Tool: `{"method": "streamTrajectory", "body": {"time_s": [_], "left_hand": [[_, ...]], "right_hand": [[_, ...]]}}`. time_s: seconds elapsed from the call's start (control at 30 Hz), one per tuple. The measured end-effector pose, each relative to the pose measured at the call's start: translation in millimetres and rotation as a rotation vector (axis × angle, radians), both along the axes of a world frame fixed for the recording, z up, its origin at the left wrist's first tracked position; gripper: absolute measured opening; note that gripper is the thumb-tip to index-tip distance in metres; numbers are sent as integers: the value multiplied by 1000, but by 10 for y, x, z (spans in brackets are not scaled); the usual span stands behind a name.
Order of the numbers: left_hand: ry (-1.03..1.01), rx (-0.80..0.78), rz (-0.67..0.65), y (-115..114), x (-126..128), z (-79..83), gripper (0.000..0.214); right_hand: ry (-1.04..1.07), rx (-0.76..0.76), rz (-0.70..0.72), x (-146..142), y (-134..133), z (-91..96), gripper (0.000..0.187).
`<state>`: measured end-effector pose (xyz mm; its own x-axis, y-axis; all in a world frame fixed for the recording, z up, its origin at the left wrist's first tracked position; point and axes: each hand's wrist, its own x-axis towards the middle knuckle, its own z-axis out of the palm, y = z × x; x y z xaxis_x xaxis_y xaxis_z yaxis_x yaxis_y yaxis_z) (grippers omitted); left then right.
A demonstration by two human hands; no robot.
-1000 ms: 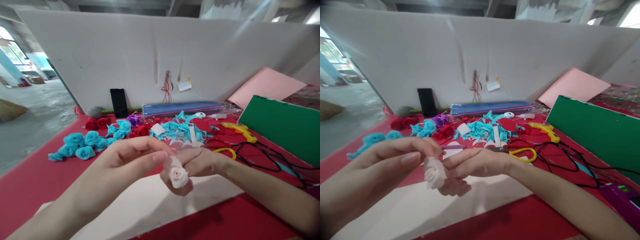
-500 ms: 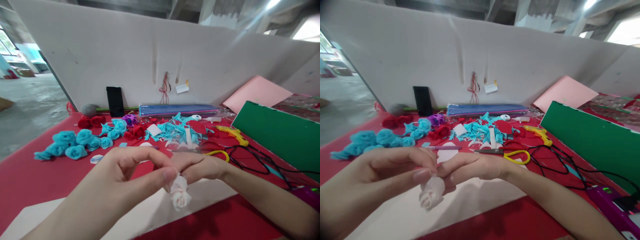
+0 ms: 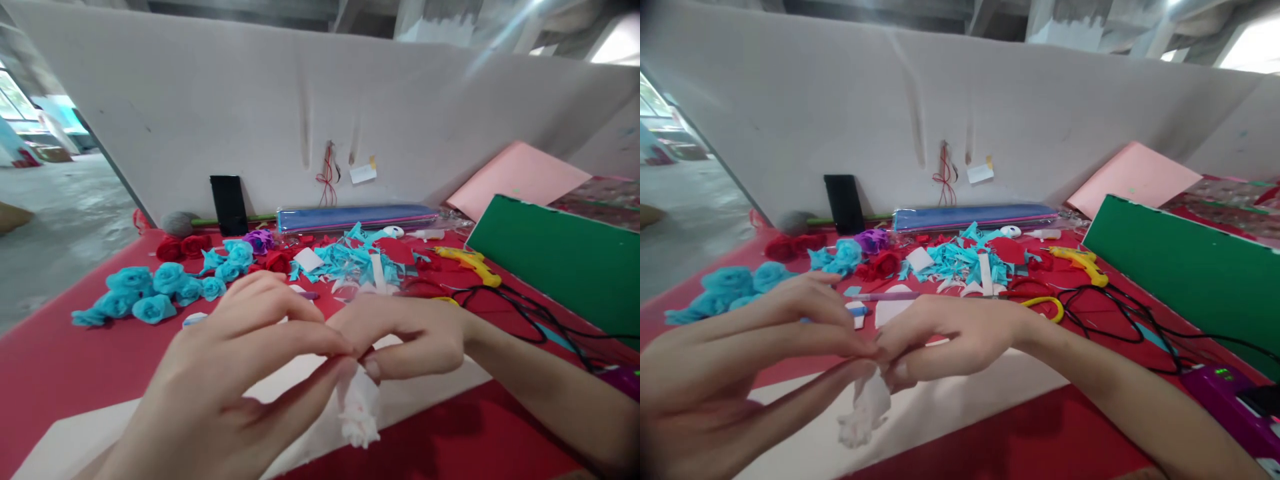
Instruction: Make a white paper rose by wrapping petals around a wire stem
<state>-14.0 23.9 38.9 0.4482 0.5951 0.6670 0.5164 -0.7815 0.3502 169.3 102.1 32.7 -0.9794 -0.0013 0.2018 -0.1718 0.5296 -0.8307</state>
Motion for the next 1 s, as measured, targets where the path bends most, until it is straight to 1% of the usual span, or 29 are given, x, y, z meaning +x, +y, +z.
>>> {"method": "streamTrajectory", "body": {"time_s": [0.07, 0.13, 0.2, 0.3, 0.37, 0.47, 0.63, 0.77, 0.83, 0.93, 1.0], "left_hand": [[34, 39, -93, 36, -46, 48, 20], [90, 68, -228, 77, -88, 98, 25], [185, 118, -296, 107, -108, 130, 28], [266, 112, -256, 108, -98, 114, 24], [271, 95, -199, 91, -80, 77, 21], [270, 47, -149, 69, -53, 48, 25], [286, -109, -164, 54, 23, 96, 28], [206, -277, -143, 19, 93, 76, 27], [119, -353, -144, 12, 128, 44, 24], [-19, -390, -157, 19, 181, 8, 21], [-46, -418, -154, 20, 204, -3, 22]], "right_hand": [[-1, 43, 0, 23, 2, 53, 15], [2, 110, -2, 50, 3, 97, 16], [19, 163, -6, 76, 3, 121, 17], [48, 192, -10, 104, 3, 123, 17], [42, 199, -12, 113, 7, 118, 16], [21, 201, -18, 113, 18, 116, 14], [-26, 231, -19, 103, 28, 122, 17], [-48, 274, -29, 114, 32, 111, 18], [-51, 304, -35, 122, 35, 103, 19], [-58, 354, -48, 125, 40, 96, 20], [-64, 379, -53, 122, 41, 94, 20]]}}
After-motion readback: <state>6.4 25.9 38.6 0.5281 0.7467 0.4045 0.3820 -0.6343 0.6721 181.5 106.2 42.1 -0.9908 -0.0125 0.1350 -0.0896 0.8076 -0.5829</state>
